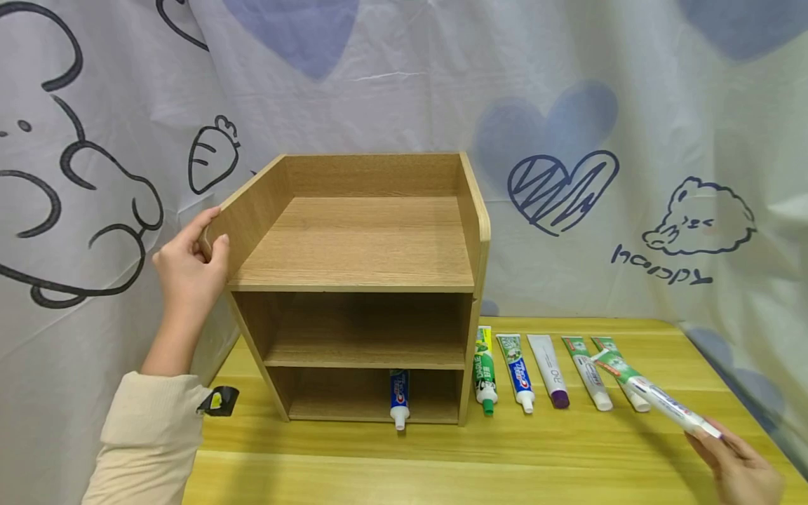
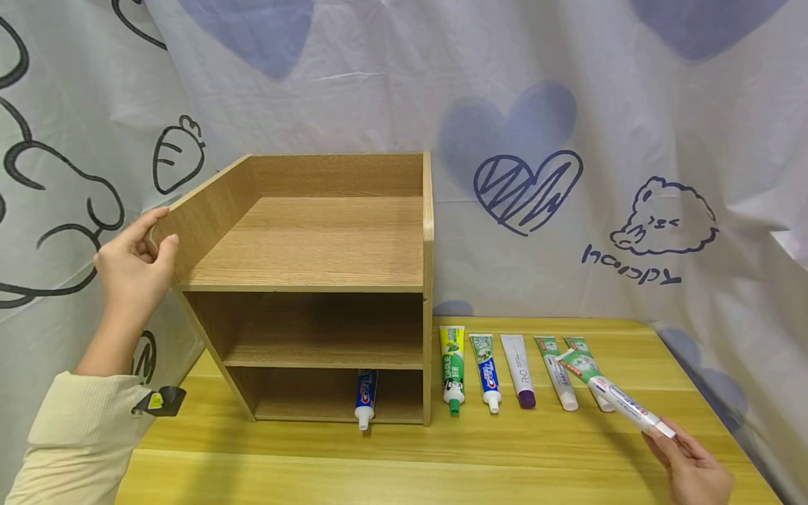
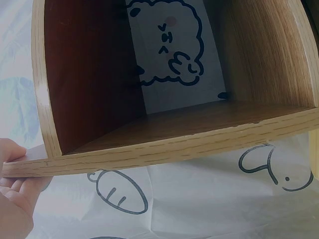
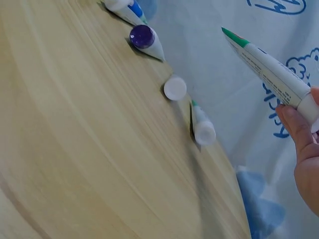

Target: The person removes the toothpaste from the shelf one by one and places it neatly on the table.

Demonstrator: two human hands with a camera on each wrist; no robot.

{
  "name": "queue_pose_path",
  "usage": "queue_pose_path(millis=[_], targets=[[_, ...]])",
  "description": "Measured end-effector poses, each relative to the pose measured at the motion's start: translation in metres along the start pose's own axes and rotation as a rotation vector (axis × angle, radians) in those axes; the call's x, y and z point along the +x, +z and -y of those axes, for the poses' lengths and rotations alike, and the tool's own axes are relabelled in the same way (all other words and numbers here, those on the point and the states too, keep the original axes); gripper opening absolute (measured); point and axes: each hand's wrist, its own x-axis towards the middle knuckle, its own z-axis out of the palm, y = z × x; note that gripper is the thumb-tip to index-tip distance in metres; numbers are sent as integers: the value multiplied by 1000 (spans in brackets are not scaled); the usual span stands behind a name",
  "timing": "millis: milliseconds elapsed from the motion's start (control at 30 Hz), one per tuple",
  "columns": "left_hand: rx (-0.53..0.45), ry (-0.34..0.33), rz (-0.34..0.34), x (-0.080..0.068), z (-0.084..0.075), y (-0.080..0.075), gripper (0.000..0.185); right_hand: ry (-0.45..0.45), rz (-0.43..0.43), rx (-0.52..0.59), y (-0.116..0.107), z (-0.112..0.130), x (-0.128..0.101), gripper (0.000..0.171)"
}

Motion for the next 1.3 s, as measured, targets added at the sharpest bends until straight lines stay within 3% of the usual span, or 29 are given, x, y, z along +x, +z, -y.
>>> queue_pose_path(millis=[133, 200, 367, 600, 767, 933, 1100, 1300], targets=[[-3, -1, 1, -1, 0, 0, 37, -7, -114, -8, -1, 6, 4, 39], [-6, -4, 1, -1, -1, -1, 37, -29, -157, 12, -18, 0, 20, 42], [-4, -15, 5, -1, -1, -1, 37, -62, -258, 57, -26, -2, 36, 41], [-8, -21, 11, -1, 1, 0, 37, -80, -304, 87, -18, 0, 39, 25], [-13, -7, 7, -1, 0, 1, 36, -80, -335, 71, -14, 1, 43, 32], [-18, 0, 1, -1, -1, 1, 36, -76, -390, -18, -14, -2, 47, 29], [-17, 9, -4, 0, -1, 1, 36, -57, -481, -109, -4, -5, 43, 27], [-15, 4, -5, 0, 0, 1, 37, 11, -559, -202, 36, 3, 16, 26]])
